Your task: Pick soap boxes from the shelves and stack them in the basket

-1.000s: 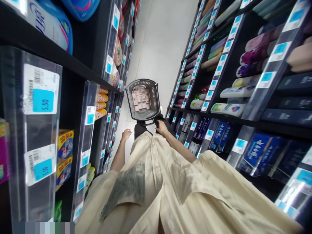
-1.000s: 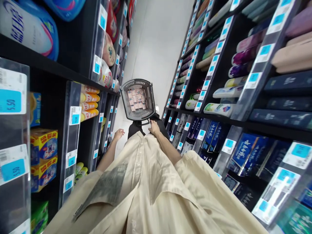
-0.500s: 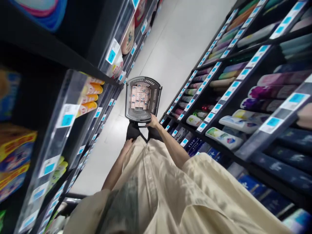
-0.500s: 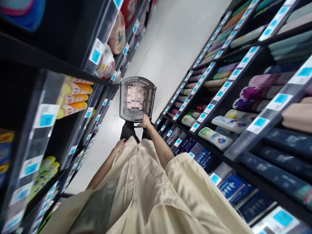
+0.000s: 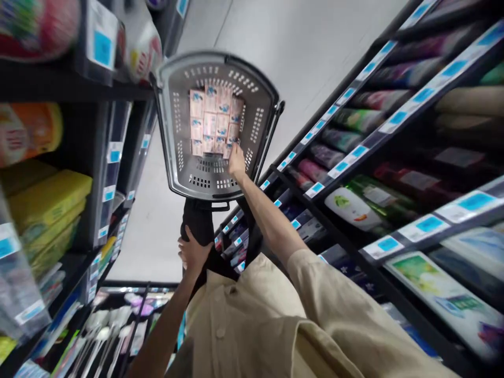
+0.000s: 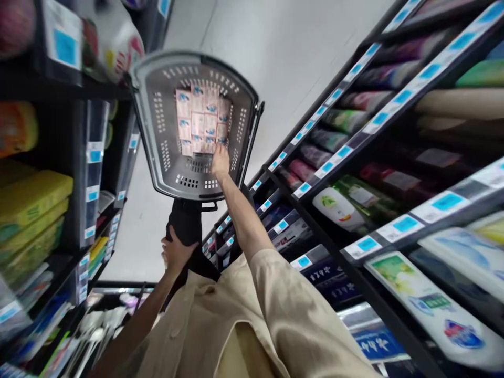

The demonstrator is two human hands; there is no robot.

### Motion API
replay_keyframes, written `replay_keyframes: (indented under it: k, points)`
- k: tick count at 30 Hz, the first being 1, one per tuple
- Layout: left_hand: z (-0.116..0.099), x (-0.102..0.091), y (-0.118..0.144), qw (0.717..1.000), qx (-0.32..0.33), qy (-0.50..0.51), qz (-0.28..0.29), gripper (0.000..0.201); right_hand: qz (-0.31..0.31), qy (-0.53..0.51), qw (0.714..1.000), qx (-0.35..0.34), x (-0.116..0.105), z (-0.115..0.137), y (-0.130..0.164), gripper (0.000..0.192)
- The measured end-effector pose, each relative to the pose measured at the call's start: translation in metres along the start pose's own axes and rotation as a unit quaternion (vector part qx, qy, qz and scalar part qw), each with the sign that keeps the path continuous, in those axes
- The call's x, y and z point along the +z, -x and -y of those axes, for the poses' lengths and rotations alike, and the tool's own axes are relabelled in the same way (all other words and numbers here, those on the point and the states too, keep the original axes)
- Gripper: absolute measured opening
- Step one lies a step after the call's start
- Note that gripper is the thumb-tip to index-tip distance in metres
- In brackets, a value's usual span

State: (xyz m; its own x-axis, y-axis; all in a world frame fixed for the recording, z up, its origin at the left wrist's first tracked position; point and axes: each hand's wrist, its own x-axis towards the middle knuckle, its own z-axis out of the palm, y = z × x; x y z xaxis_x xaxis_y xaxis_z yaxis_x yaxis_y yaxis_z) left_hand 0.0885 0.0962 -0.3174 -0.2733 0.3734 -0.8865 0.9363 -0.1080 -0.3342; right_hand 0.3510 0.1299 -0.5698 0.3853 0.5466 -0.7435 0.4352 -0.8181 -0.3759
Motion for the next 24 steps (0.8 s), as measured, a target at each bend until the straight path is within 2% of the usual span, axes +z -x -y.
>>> replay_keyframes:
  k: [4, 6, 8, 11, 14, 16, 19, 22, 24]
  points:
    - [0.012, -0.005, -0.018, 0.998, -0.014, 0.043, -0.038, 0.096, 0.000, 0.036, 0.999, 0.024, 0.043, -0.040, -0.079, 0.083]
    - [0.017, -0.007, -0.023, 0.996, -0.004, 0.043, -0.079, 0.087, -0.007, 0.042, 0.999, 0.006, 0.061, -0.060, -0.116, 0.070]
    - [0.021, -0.010, -0.027, 0.994, 0.008, 0.042, -0.104, 0.080, -0.026, 0.045, 0.998, -0.018, 0.080, -0.079, -0.147, 0.066]
    - [0.026, -0.017, -0.031, 0.993, 0.000, 0.041, -0.107, 0.078, -0.066, 0.067, 0.995, -0.026, 0.108, -0.105, -0.181, 0.071]
    - [0.028, -0.027, -0.034, 0.993, -0.003, 0.036, -0.114, 0.077, -0.111, 0.077, 0.990, -0.050, 0.129, -0.123, -0.195, 0.064]
    - [0.029, -0.033, -0.036, 0.992, -0.001, 0.034, -0.121, 0.076, -0.142, 0.064, 0.984, -0.090, 0.134, -0.129, -0.199, 0.068]
    - [0.030, -0.036, -0.038, 0.992, 0.005, 0.031, -0.125, 0.074, -0.152, 0.055, 0.978, -0.134, 0.124, -0.128, -0.200, 0.077]
    - [0.032, -0.034, -0.041, 0.991, 0.003, 0.024, -0.130, 0.073, -0.111, 0.074, 0.984, -0.116, 0.104, -0.116, -0.195, 0.063]
    - [0.033, -0.032, -0.041, 0.991, 0.003, 0.021, -0.132, 0.073, -0.080, 0.089, 0.989, -0.086, 0.092, -0.104, -0.187, 0.061]
